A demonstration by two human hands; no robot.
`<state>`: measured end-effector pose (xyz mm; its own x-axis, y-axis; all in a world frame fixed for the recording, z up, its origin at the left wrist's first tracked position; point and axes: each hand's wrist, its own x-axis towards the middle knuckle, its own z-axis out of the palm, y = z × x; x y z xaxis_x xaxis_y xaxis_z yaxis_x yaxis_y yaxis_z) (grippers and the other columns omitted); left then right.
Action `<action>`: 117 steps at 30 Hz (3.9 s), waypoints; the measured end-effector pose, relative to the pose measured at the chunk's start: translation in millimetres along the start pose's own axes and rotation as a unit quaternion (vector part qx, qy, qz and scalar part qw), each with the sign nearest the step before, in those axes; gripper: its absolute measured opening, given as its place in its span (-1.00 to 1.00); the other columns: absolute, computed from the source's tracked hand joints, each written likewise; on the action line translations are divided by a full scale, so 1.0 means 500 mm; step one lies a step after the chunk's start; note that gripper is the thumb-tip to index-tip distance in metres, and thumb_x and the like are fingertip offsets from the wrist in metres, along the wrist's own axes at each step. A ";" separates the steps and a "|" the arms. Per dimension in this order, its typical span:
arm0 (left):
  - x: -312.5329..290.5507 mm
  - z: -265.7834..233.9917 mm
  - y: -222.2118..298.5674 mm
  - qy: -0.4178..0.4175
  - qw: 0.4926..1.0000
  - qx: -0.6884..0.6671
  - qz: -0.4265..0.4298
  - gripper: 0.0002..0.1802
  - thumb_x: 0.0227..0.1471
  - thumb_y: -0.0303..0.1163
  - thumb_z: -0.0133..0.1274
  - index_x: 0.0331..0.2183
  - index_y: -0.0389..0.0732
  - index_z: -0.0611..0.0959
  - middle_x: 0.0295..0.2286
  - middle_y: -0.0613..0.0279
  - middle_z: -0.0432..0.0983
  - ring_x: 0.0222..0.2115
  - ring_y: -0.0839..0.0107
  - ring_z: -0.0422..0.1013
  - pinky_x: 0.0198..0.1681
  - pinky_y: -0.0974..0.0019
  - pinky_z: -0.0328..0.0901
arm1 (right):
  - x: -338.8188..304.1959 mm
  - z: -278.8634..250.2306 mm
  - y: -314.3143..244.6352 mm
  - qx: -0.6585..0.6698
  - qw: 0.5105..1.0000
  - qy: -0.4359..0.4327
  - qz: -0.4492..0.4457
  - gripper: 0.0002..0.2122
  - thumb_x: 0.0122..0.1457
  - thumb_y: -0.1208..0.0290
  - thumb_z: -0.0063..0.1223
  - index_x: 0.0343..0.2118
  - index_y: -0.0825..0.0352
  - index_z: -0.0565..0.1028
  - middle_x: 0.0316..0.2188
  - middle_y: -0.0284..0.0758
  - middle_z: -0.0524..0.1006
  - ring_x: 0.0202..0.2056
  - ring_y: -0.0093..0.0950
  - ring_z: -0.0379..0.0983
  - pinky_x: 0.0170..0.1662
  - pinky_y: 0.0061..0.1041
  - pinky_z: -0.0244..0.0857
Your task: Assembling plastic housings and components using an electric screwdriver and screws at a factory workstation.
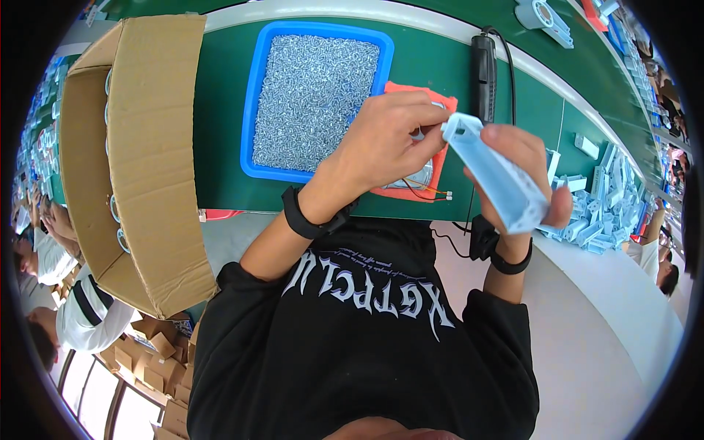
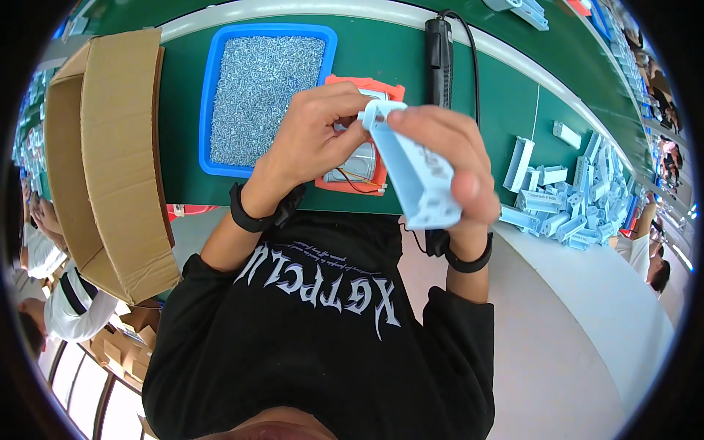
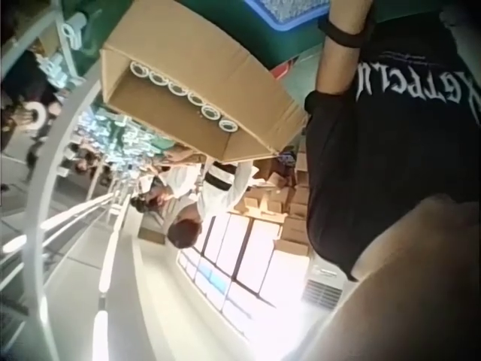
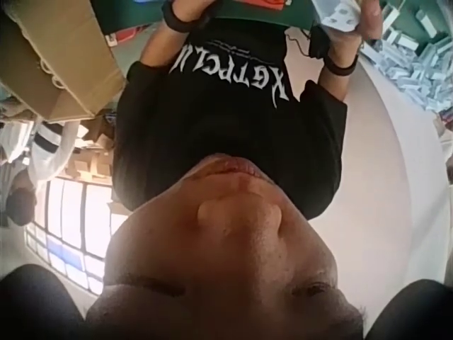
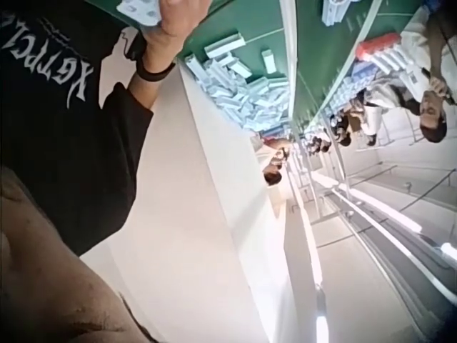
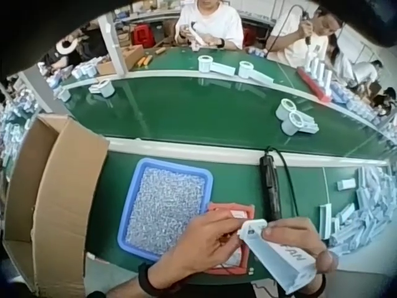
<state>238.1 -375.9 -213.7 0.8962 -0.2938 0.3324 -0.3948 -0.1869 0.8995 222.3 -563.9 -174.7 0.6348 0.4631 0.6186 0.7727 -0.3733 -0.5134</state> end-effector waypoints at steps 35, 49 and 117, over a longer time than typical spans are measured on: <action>-0.022 -0.035 -0.012 -0.032 0.984 0.161 -0.066 -0.48 -0.39 -0.39 0.35 -0.25 -0.24 0.58 -0.24 0.16 0.52 -0.09 0.12 0.33 -0.02 0.17 0.24 | 0.070 0.026 -0.006 -0.047 0.944 -0.204 0.254 -0.66 -0.03 0.51 0.21 -0.16 0.39 0.41 -0.22 -0.20 0.46 -0.25 -0.16 0.43 -0.22 -0.37 0.33; -0.028 -0.029 -0.015 -0.011 0.990 0.115 -0.079 -0.51 -0.41 -0.44 0.32 -0.28 -0.27 0.59 -0.35 0.13 0.51 -0.27 0.11 0.39 -0.18 0.18 0.31 | 0.071 0.037 0.004 -0.108 0.939 -0.222 0.241 -0.66 -0.09 0.48 0.26 -0.22 0.38 0.44 -0.33 -0.23 0.47 -0.37 -0.22 0.44 -0.34 -0.39 0.32; -0.143 0.011 0.041 -0.031 0.999 0.032 -0.021 -0.85 -0.06 -0.53 0.12 -0.33 -0.27 0.60 -0.48 0.15 0.49 -0.51 0.22 0.41 -0.45 0.28 0.32 | -0.141 -0.121 -0.145 0.119 0.922 0.125 0.346 -0.63 0.14 0.38 0.04 0.00 0.28 0.29 -0.11 0.05 0.41 -0.10 -0.26 0.43 -0.13 -0.37 0.34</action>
<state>164.7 -363.9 -220.6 0.8984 -0.3423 0.2752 -0.3716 -0.2583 0.8917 122.0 -618.0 -144.8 0.9800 -0.0318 0.1966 0.1773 -0.3097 -0.9341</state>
